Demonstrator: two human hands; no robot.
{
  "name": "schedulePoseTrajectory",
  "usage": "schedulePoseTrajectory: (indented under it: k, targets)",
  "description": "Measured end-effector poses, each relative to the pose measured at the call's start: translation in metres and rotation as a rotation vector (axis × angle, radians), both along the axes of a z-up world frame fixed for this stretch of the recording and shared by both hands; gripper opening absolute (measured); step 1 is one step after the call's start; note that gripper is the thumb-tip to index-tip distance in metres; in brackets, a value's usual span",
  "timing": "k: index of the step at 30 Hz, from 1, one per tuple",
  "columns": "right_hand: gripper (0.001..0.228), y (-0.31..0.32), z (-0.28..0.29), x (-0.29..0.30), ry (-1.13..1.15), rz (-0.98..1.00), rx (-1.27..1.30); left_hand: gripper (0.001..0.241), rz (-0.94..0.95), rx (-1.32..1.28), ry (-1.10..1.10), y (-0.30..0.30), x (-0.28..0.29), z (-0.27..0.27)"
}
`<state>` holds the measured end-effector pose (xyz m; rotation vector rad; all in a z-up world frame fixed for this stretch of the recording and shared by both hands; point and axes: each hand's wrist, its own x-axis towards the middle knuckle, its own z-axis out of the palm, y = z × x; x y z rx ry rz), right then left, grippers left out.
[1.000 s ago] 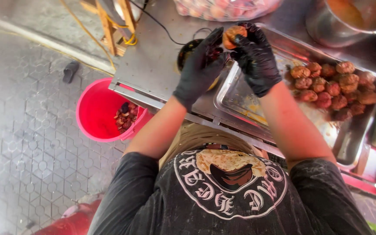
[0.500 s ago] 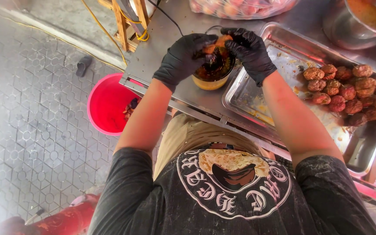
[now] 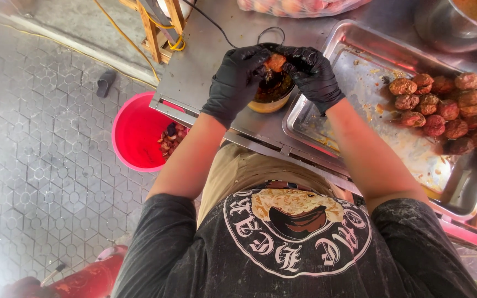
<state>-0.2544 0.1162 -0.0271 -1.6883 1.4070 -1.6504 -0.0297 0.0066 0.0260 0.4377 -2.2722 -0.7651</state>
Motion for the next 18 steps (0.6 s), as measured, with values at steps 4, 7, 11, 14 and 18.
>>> schedulePoseTrajectory:
  k: [4, 7, 11, 14, 18]
  targets:
    - [0.029, -0.002, -0.002, 0.004, 0.061, -0.053, -0.049, 0.042, 0.074, -0.152, 0.011, 0.014, 0.001, 0.012]
    - [0.03, 0.002, -0.001, 0.005, 0.034, -0.07, -0.048, 0.045, 0.11, -0.193, -0.01, 0.022, -0.001, 0.022]
    - [0.029, 0.005, 0.002, 0.003, -0.005, -0.031, -0.006, 0.043, 0.133, -0.122, 0.026, 0.018, -0.008, 0.021]
    - [0.029, 0.009, 0.006, 0.007, -0.037, -0.004, 0.007, 0.035, 0.107, -0.084, 0.047, 0.015, -0.01, 0.014]
    - [0.031, 0.01, 0.011, 0.01, 0.073, -0.032, -0.032, 0.036, 0.084, -0.2, 0.029, 0.017, -0.007, 0.011]
